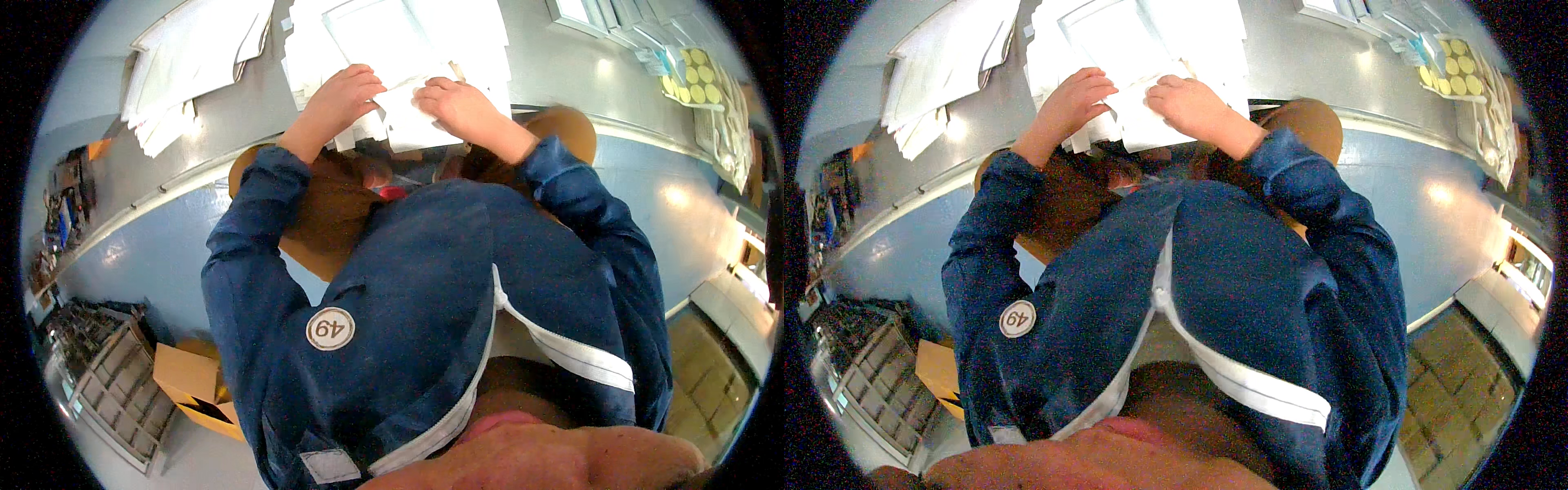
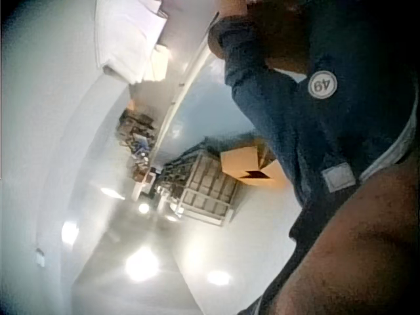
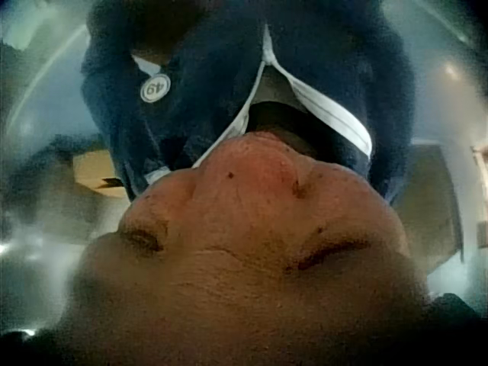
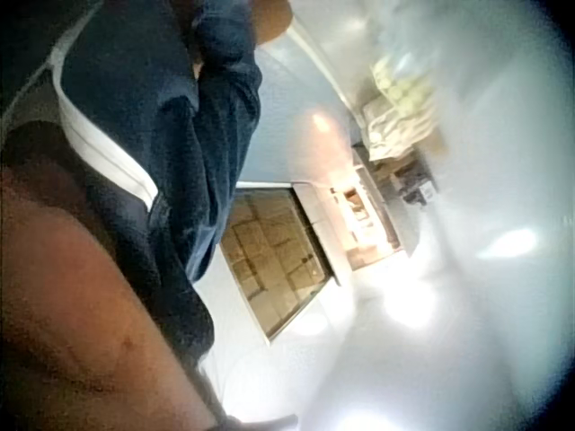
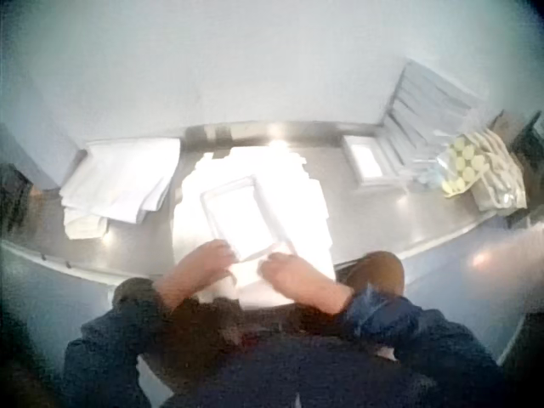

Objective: The person assembles white cardboard boxes by hand on a metal table, folding the flaps and sides to form the structure.

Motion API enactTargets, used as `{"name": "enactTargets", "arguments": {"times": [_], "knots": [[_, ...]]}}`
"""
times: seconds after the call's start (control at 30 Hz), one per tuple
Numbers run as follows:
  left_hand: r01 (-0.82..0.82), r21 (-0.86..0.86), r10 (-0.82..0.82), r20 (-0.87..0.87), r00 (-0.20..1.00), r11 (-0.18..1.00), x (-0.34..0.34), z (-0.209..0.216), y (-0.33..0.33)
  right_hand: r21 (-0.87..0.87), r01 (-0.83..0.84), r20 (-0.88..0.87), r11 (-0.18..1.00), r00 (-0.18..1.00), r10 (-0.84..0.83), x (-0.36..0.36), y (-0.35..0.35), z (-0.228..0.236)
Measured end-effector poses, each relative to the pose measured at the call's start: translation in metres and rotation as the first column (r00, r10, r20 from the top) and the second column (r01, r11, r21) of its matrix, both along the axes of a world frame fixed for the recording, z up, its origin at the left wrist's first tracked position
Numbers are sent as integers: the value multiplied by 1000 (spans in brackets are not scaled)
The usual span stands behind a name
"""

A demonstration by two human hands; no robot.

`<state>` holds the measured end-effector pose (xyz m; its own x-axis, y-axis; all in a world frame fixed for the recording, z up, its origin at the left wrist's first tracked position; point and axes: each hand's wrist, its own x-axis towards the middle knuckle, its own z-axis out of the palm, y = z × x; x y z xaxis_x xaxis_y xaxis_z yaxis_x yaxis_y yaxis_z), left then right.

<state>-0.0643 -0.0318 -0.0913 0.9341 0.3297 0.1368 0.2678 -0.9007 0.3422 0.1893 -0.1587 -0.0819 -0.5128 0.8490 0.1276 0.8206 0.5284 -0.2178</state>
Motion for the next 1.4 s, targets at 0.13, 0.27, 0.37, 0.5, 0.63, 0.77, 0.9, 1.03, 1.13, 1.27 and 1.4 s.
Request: {"name": "enactTargets", "arguments": {"times": [0.13,0.27,0.37,0.5,0.63,0.77,0.9,1.03,1.13,1.27,1.4], "knots": [[16,9,-16,92,996,1000,-2,-8,-1,148,-20,33,989,999,15,-21,-6,-5],[-9,-11,11,133,991,1000,-3,-17,-6,132,-7,66,991,998,-2,-48,-3,-5],[-28,12,25,192,981,1000,-1,-13,-10,166,-7,132,986,991,-15,-59,-6,-6],[-81,7,77,235,969,997,-1,-20,-17,201,2,122,980,992,-27,-62,-7,-5],[-91,-1,89,215,972,996,0,-28,-19,134,17,114,991,993,-32,-58,12,2],[-61,30,53,224,973,998,2,-20,-23,6,74,114,997,991,-74,-53,30,14],[-73,-81,83,127,988,994,8,-23,-20,-28,66,85,997,994,-63,-50,40,21],[-119,-119,138,170,976,986,9,-22,-26,-12,-12,-74,1000,997,11,-22,30,52],[-146,-81,160,211,964,986,7,-31,-27,-38,10,-147,999,989,-15,30,5,69],[-114,-79,128,201,971,990,10,-31,-25,-59,233,-178,971,955,-240,85,-18,29],[-158,-114,175,156,972,981,17,-17,-30,80,217,-322,973,929,-181,83,-12,0]]}}
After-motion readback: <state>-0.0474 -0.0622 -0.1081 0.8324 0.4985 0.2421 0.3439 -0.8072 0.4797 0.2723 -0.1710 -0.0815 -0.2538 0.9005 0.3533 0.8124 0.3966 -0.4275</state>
